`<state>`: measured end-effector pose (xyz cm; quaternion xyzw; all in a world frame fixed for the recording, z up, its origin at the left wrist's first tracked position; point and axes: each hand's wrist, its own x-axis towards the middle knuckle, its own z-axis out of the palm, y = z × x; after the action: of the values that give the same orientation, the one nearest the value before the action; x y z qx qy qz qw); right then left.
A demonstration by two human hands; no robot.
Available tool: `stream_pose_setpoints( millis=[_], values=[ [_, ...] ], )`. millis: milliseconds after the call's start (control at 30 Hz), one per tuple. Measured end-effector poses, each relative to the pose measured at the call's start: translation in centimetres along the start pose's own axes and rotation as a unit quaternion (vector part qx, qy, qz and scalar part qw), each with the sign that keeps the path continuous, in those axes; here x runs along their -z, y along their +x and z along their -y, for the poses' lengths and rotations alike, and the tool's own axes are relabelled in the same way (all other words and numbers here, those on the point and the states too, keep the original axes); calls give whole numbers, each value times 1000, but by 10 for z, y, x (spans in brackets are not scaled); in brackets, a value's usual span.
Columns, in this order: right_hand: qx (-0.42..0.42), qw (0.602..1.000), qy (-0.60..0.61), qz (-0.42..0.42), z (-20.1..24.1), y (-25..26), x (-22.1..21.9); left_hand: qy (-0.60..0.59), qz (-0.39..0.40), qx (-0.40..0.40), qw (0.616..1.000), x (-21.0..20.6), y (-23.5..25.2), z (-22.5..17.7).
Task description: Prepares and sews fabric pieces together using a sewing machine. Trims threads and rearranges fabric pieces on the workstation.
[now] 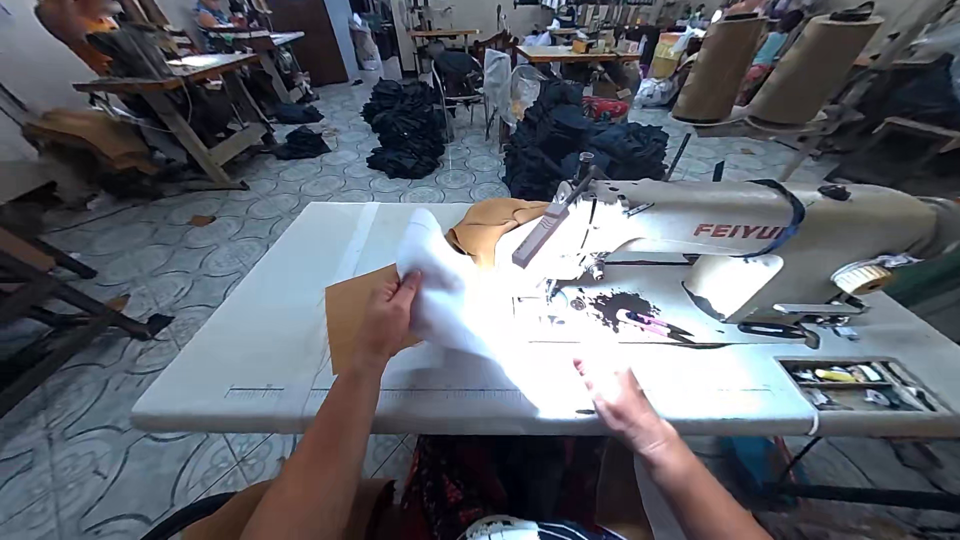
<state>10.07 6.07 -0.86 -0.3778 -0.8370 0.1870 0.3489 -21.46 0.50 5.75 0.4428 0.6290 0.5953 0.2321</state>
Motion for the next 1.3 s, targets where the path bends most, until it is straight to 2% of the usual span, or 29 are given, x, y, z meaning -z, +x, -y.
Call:
stream_pose_setpoints(
  millis=[100,200,267,300,400,467,533,600,700,767,867,1000,1100,1200,1300],
  values=[
    [-4,972,196,132,32,-5,-19,93,-31,72,993,3,15,17],
    [-8,944,290,157,54,-6,-38,140,-13,175,975,8,19,30],
    [-17,939,300,170,66,-12,-39,120,5,192,974,13,9,29],
    [-3,946,283,156,69,-15,-39,105,16,195,975,15,5,27],
    [121,983,135,19,65,-17,-52,42,55,198,978,22,-3,25],
    [150,985,82,32,59,-13,-57,-2,80,187,979,25,-4,23],
    [141,982,78,102,58,-15,-59,-21,98,168,981,26,-3,19],
    [160,978,51,124,61,-23,-65,52,84,166,981,27,-1,20],
    [194,978,-23,77,69,-36,-74,242,69,170,953,30,7,32],
    [191,979,-40,56,70,-41,-77,309,72,137,938,29,5,31],
    [188,981,-39,36,74,-45,-80,350,70,100,929,27,-1,32],
    [225,974,-24,22,79,-51,-88,338,49,133,931,33,-5,24],
    [238,970,-19,34,79,-46,-96,341,47,154,926,36,13,23],
    [245,968,-49,13,72,-41,-107,304,92,65,946,26,29,16],
    [246,968,-50,-6,68,-42,-110,154,125,-110,974,12,34,-13]
  ],
)
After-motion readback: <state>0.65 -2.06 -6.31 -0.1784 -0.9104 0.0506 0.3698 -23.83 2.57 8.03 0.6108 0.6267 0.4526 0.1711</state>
